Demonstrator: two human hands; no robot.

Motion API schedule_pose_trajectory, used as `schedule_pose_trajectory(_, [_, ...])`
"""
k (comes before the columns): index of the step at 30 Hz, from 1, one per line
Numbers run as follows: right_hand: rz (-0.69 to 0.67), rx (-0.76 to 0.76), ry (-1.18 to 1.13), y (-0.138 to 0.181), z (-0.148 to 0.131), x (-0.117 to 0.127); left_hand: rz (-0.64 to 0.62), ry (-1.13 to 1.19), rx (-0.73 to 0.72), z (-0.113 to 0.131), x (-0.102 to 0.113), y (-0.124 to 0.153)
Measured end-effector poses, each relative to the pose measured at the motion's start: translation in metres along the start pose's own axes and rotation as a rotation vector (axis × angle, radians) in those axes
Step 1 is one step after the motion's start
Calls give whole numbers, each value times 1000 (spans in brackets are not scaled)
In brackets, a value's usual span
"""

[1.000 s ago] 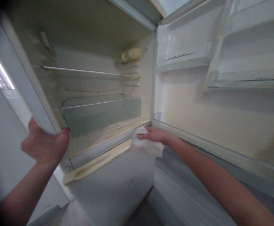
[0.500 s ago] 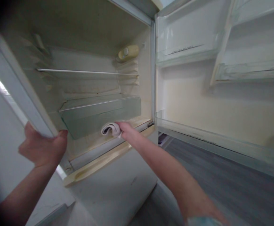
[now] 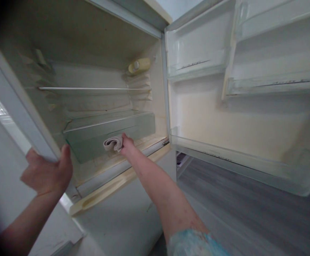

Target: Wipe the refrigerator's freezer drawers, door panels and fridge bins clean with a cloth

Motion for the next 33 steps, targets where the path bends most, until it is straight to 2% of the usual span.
schedule_pose_trajectory(5, [82,-12,25,-1,0,-5,-5,3,-10,5,1,1])
schedule_pose_trajectory(10, [192,3,-51,-4,1,-1,-3,-8,18,1,-1,0])
schedule_pose_trajectory(14, [195,13,-104,5,6,2,3,-3,-22,-1,-2,-1])
schedule_pose_trajectory(17, [148,36,-90,25,4,13,10,0,-36,-1,-1,-1])
schedule_pose_trajectory(22, [31,82,-23,78,-5,42,38,6,-90,4,3,1])
schedule_pose_trajectory(26, [-14,104,48,113,-11,55,61,9,-149,6,5,2])
schedule_pose_trajectory(28, [-31,86,128,127,-11,61,61,-2,-144,5,4,2])
schedule_pose_trajectory(30, [-35,119,315,142,-18,74,56,-11,-136,4,4,1])
schedule_pose_trajectory(32, [57,320,630,165,-44,100,52,-15,-130,3,3,0])
schedule_pose_trajectory(33, [156,475,809,180,-64,116,48,-18,-126,3,3,0])
Point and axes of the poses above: each hand's wrist, its own y-axis away from the middle knuckle, its own x-axis out of the back of the hand, z = x × y, the point moved 9 cm from there along -y, towards the middle knuckle, and after that the axes turned 13 degrees about y, right-handed, at the moved point
